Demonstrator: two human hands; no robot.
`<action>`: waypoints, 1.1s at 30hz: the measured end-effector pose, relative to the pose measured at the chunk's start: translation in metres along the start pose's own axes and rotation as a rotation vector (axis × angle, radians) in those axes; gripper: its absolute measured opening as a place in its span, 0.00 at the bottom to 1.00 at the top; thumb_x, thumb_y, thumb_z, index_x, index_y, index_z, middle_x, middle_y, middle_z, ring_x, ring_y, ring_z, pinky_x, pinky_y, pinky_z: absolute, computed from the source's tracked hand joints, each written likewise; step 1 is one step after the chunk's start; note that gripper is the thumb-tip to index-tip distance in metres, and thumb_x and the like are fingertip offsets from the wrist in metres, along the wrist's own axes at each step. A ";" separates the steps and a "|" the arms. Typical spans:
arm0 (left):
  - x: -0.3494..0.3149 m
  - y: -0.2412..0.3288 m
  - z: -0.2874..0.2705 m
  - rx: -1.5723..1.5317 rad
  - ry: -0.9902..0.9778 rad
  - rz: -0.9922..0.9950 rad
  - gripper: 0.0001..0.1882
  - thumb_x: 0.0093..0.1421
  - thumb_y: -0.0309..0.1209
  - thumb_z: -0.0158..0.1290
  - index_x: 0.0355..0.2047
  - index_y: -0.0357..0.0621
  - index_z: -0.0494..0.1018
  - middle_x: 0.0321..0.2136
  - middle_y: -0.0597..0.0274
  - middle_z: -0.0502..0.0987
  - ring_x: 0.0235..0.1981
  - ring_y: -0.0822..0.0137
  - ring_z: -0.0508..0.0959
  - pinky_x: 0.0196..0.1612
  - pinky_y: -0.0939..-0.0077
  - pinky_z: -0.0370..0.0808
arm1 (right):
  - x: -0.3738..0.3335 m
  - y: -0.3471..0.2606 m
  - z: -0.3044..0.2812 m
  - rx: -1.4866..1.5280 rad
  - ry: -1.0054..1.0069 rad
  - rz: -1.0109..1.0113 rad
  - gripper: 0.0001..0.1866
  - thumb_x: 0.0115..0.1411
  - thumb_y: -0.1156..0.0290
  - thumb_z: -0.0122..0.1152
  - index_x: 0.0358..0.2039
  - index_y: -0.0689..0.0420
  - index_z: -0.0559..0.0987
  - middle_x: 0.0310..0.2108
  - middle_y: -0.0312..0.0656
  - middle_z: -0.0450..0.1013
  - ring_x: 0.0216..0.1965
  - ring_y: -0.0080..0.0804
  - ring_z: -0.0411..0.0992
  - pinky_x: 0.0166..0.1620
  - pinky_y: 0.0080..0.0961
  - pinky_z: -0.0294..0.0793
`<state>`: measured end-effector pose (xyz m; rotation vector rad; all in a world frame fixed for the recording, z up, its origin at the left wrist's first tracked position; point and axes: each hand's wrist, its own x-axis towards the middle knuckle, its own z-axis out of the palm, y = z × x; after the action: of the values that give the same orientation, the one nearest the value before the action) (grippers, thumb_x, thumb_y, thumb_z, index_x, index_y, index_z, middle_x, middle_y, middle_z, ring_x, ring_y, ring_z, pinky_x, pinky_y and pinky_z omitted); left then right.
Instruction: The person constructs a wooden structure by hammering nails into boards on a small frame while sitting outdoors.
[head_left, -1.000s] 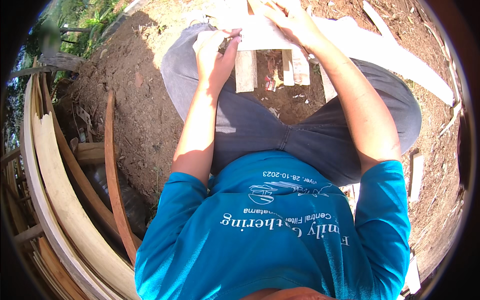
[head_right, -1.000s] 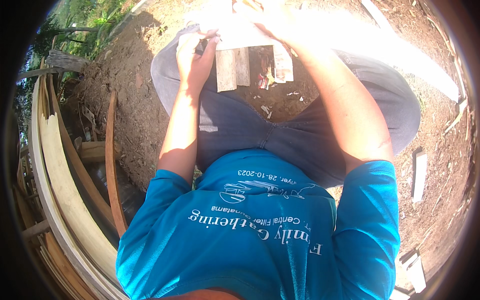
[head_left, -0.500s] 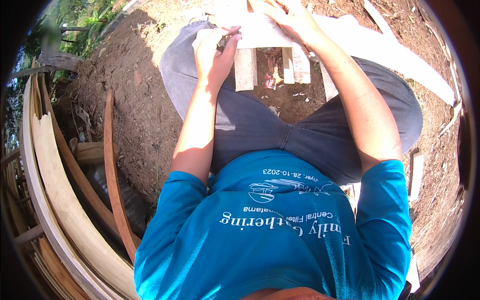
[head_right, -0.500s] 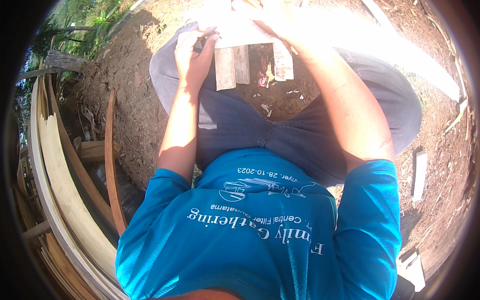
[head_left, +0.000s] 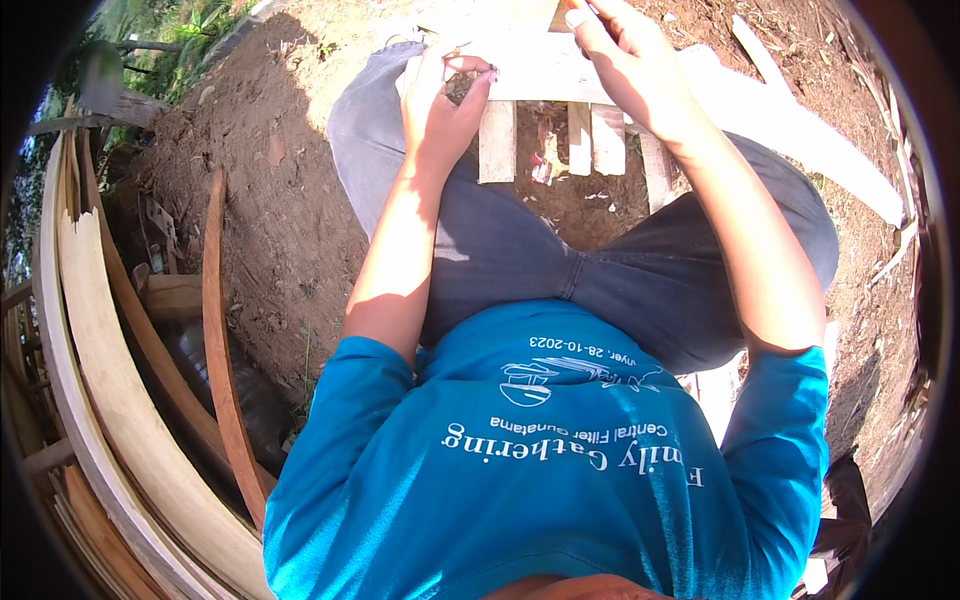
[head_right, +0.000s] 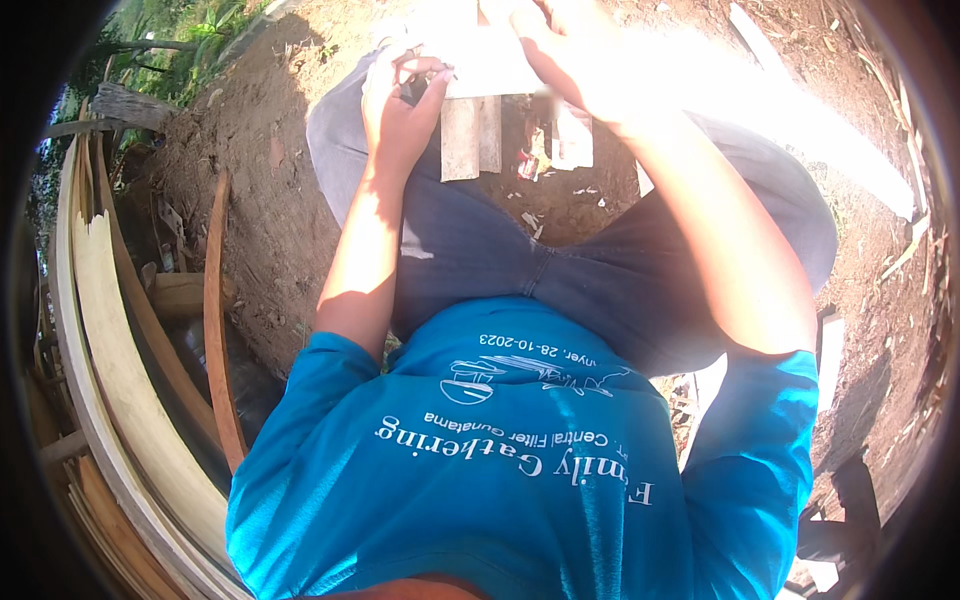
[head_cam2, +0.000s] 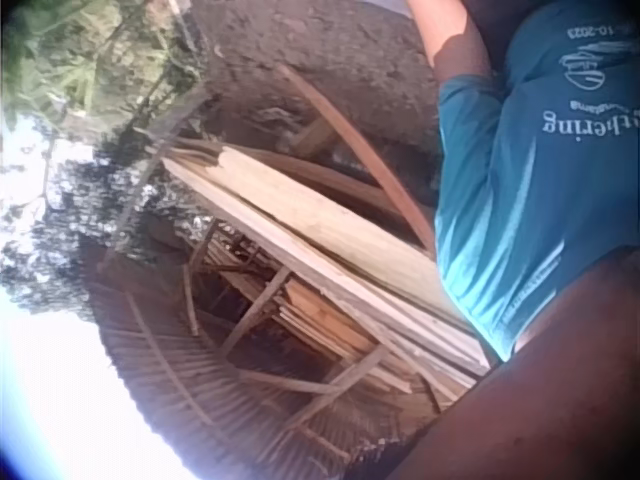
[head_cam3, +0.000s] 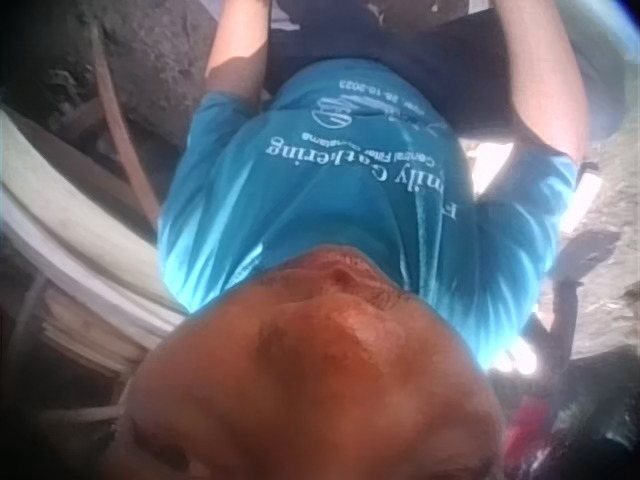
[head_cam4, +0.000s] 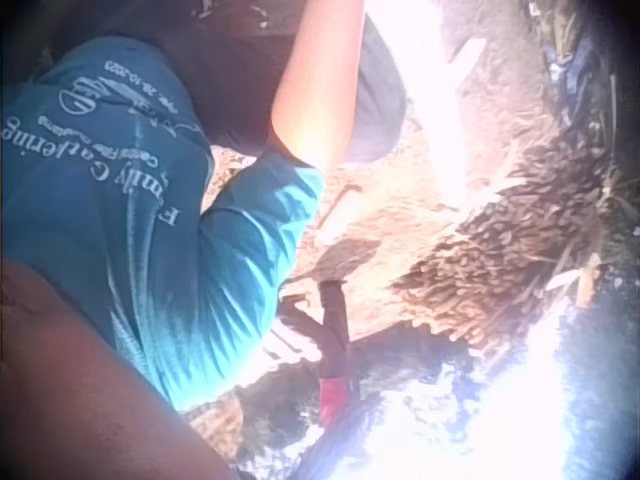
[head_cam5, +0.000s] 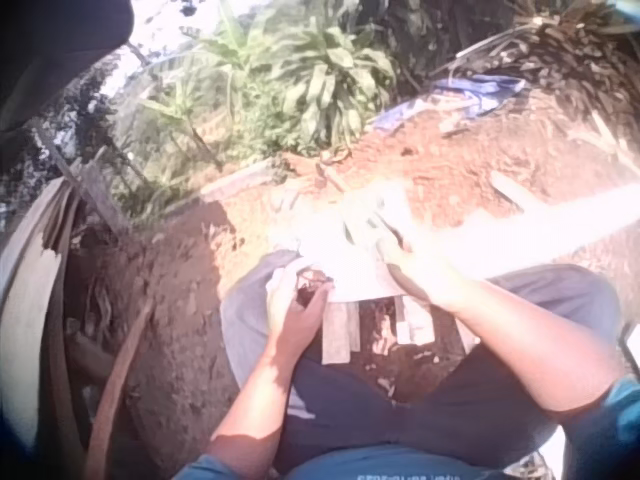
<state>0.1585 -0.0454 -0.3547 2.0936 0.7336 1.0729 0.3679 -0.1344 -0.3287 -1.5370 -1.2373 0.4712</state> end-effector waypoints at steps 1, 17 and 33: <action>-0.002 -0.007 -0.002 0.061 0.000 0.023 0.07 0.54 0.28 0.65 0.35 0.47 0.82 0.34 0.64 0.81 0.40 0.64 0.76 0.47 0.70 0.73 | -0.009 -0.021 -0.007 -0.109 0.032 -0.129 0.23 0.71 0.60 0.56 0.63 0.56 0.72 0.30 0.32 0.68 0.31 0.19 0.64 0.34 0.20 0.67; -0.016 -0.012 0.003 0.066 0.061 -0.202 0.15 0.58 0.41 0.65 0.37 0.42 0.82 0.32 0.55 0.84 0.34 0.55 0.81 0.43 0.64 0.77 | -0.094 -0.090 -0.032 -0.185 -0.211 0.188 0.19 0.71 0.67 0.54 0.58 0.62 0.76 0.51 0.52 0.78 0.52 0.35 0.75 0.56 0.32 0.70; -0.006 0.004 -0.008 0.046 -0.056 -0.150 0.29 0.55 0.40 0.66 0.53 0.41 0.72 0.34 0.54 0.82 0.32 0.61 0.81 0.40 0.68 0.77 | -0.082 -0.103 -0.033 -0.108 -0.106 0.094 0.20 0.72 0.65 0.52 0.61 0.58 0.75 0.28 0.38 0.73 0.30 0.23 0.68 0.36 0.27 0.70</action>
<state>0.1497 -0.0502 -0.3511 2.0623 0.8799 0.9203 0.3156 -0.2313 -0.2490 -1.6860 -1.2930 0.5611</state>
